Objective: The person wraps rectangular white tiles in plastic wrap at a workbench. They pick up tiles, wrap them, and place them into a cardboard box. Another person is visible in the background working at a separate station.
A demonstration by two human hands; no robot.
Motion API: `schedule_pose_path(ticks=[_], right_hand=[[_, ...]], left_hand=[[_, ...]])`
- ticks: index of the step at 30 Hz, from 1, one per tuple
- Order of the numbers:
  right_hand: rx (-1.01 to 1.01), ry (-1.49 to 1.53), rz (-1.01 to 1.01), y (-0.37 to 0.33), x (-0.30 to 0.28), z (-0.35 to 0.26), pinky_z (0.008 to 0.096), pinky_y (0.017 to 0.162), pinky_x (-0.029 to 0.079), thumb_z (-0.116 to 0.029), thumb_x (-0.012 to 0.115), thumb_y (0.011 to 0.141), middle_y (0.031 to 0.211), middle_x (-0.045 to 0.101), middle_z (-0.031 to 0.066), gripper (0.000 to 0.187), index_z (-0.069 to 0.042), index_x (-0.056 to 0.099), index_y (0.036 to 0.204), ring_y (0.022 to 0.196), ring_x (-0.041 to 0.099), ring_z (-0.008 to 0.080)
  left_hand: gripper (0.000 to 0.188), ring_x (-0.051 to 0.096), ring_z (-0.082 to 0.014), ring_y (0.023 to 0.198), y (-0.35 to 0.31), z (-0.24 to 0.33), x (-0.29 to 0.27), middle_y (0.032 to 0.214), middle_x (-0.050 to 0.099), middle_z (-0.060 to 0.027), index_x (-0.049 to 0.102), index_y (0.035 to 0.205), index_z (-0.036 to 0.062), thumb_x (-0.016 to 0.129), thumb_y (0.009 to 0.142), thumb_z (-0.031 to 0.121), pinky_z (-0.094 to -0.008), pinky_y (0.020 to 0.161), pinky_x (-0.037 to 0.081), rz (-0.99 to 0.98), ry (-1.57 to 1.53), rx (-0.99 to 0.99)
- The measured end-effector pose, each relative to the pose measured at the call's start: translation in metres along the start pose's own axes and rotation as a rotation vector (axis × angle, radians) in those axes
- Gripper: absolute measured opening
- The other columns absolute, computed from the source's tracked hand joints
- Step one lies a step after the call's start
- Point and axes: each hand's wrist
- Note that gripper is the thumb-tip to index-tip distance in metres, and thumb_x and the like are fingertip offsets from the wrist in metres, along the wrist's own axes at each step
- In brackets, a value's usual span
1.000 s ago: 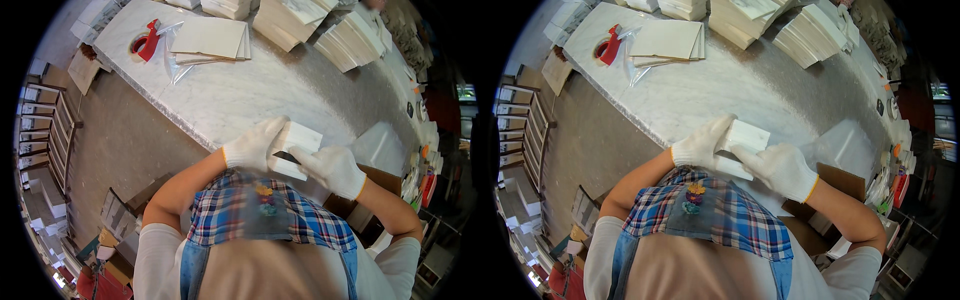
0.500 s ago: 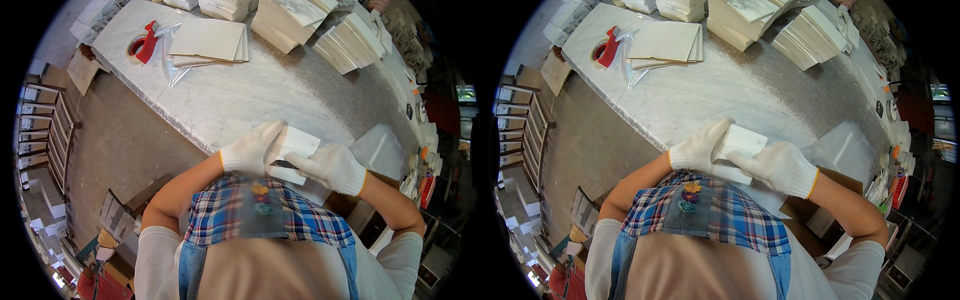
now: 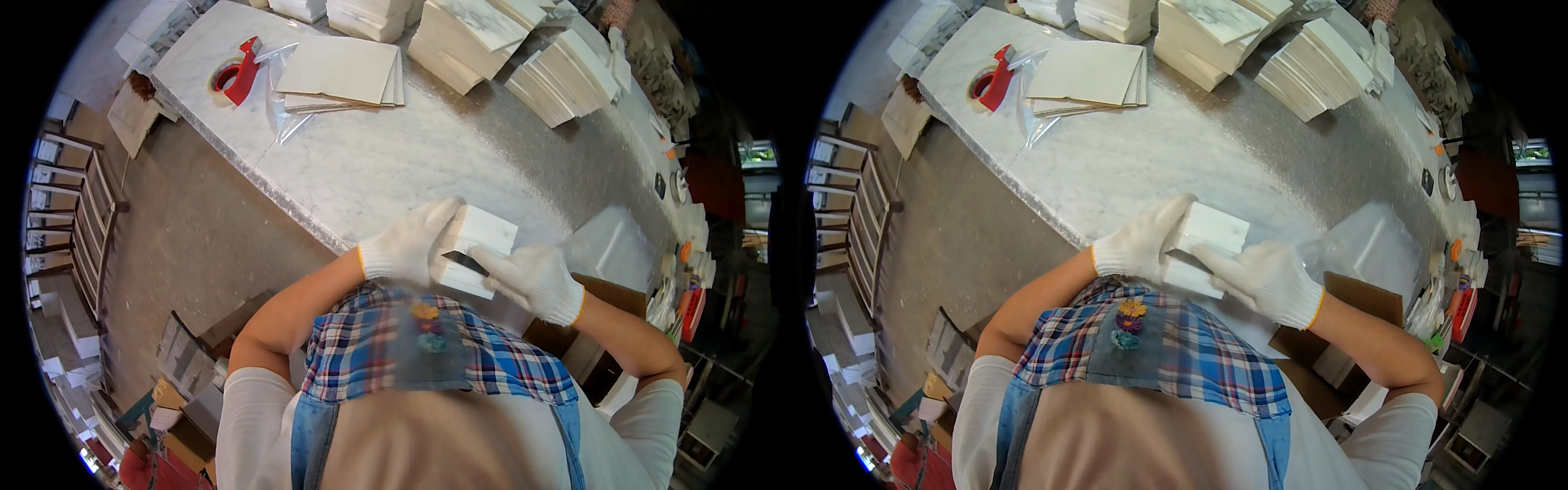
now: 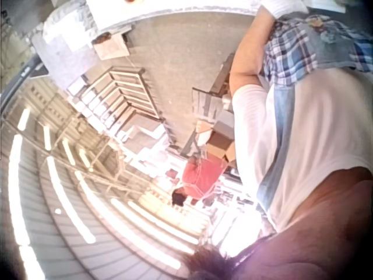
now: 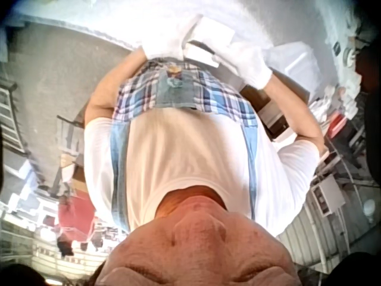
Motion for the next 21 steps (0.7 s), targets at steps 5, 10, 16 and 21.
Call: schedule_pose_path(ticks=[5, 10, 16, 21], right_hand=[[0.013, 0.003, 0.013, 0.003, 0.000, -0.004, 0.0400, 0.051, 0.049, -0.029, 0.068, 0.093, 0.061, 0.059, 0.0092, 0.045, -0.016, 0.062, 0.136, 0.054, 0.063, 0.0276], [0.003, -0.019, -0.007, 0.004, 0.000, -0.003, 0.0397, 0.051, 0.049, -0.028, 0.068, 0.093, 0.061, 0.060, 0.0085, 0.044, -0.016, 0.063, 0.134, 0.054, 0.064, 0.0270], [0.005, -0.056, 0.007, 0.003, 0.002, -0.005, 0.0404, 0.051, 0.050, -0.027, 0.070, 0.091, 0.062, 0.060, 0.0089, 0.043, -0.016, 0.063, 0.132, 0.054, 0.065, 0.0279], [0.029, 0.013, -0.073, 0.006, -0.003, -0.003, 0.0412, 0.050, 0.051, -0.025, 0.067, 0.093, 0.065, 0.063, 0.0107, 0.042, -0.021, 0.064, 0.134, 0.055, 0.065, 0.0303]], left_hand=[[0.104, 0.054, -0.0471, 0.126, -0.002, 0.002, 0.000, 0.135, 0.052, -0.0310, 0.031, 0.150, -0.0027, 0.089, 0.070, 0.032, -0.0487, 0.106, 0.048, 0.012, 0.011, 0.011], [0.098, 0.056, -0.0466, 0.122, -0.003, -0.001, 0.004, 0.130, 0.054, -0.0300, 0.034, 0.146, -0.0022, 0.087, 0.070, 0.029, -0.0484, 0.103, 0.049, 0.071, 0.031, 0.052], [0.095, 0.057, -0.0467, 0.120, -0.001, 0.010, -0.007, 0.128, 0.055, -0.0302, 0.036, 0.144, -0.0024, 0.088, 0.070, 0.029, -0.0483, 0.101, 0.050, 0.005, 0.020, 0.011], [0.096, 0.056, -0.0464, 0.122, 0.000, 0.000, 0.000, 0.130, 0.054, -0.0297, 0.036, 0.144, -0.0017, 0.088, 0.070, 0.031, -0.0484, 0.103, 0.049, 0.018, 0.003, 0.027]])
Point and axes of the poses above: each hand's wrist, its own y-axis towards the middle knuckle, its own x-axis out of the palm, z = x × y
